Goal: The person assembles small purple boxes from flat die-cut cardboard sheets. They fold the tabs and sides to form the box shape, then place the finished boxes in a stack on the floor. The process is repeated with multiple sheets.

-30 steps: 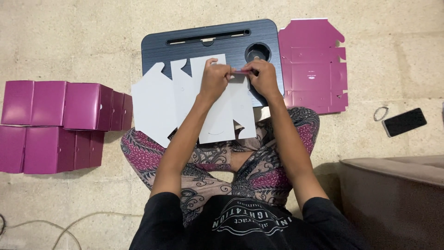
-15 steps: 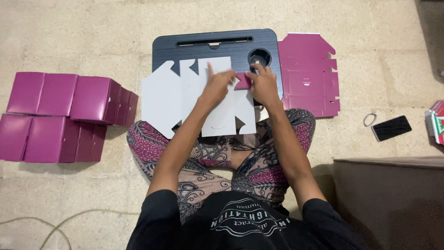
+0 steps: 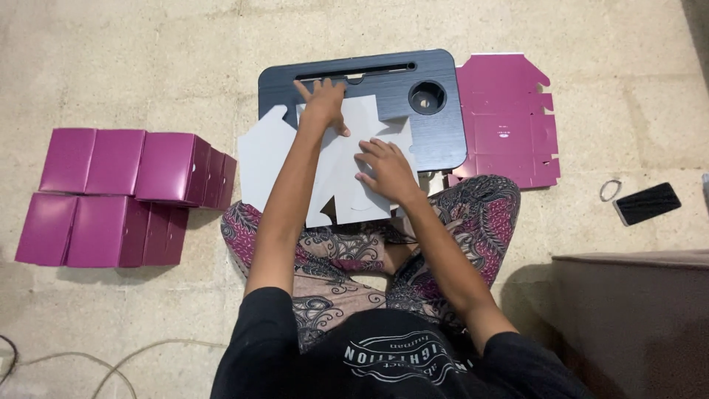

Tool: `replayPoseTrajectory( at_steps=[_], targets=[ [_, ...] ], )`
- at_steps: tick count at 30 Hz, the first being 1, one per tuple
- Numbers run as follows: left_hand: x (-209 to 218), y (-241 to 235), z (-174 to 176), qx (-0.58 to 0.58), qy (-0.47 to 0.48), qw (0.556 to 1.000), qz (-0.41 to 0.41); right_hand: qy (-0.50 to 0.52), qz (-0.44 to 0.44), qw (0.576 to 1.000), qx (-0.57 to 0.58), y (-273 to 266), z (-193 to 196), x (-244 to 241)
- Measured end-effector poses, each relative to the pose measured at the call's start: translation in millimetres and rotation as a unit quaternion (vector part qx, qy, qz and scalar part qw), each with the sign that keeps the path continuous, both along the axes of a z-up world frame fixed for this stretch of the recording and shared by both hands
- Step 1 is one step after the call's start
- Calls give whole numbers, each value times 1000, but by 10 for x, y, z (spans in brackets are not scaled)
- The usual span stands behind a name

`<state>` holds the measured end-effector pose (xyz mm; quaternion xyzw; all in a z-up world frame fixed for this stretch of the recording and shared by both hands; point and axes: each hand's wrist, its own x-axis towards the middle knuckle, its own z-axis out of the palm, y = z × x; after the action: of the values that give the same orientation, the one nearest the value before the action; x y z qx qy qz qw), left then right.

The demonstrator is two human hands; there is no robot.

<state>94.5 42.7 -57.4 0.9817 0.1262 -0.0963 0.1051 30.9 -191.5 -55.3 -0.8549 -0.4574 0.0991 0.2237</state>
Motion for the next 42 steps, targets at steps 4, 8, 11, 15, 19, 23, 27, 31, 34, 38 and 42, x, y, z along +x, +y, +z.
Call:
replayPoseTrajectory(
  at_steps=[4,8,11,15,19,23,27,31,34,38,42],
  targets=[
    [-91,-103,348,-42,22,999,24,13,-24,999,33,16,-171,55],
    [-124,-113,295,-23,-28,999,13,54,-70,993,81,53,-272,139],
    [-222,-90,43,-6,-103,995,1,103,-112,977,147,110,-702,301],
    [-429,-85,-332,1,-225,974,-3,175,-202,912,311,108,-716,339],
    [-756,-167,-366,-14,-300,954,0,160,-220,901,338,109,-660,294],
    [-1011,-306,-310,25,-351,936,-17,114,-196,924,309,113,-302,134],
    [-1204,-393,-315,0,-315,949,-11,49,-161,955,244,88,-121,64],
    [-1306,-442,-287,-8,-281,959,-22,-73,-137,979,134,169,-332,132],
    [-1385,-496,-188,-33,-260,965,-18,-125,-145,977,89,213,-463,197],
    [-1456,-528,-137,-23,-232,972,-37,-145,-153,976,62,231,-418,167],
    [-1316,-369,-360,-73,-189,979,-11,-110,-147,982,46,262,-345,182]
  ],
)
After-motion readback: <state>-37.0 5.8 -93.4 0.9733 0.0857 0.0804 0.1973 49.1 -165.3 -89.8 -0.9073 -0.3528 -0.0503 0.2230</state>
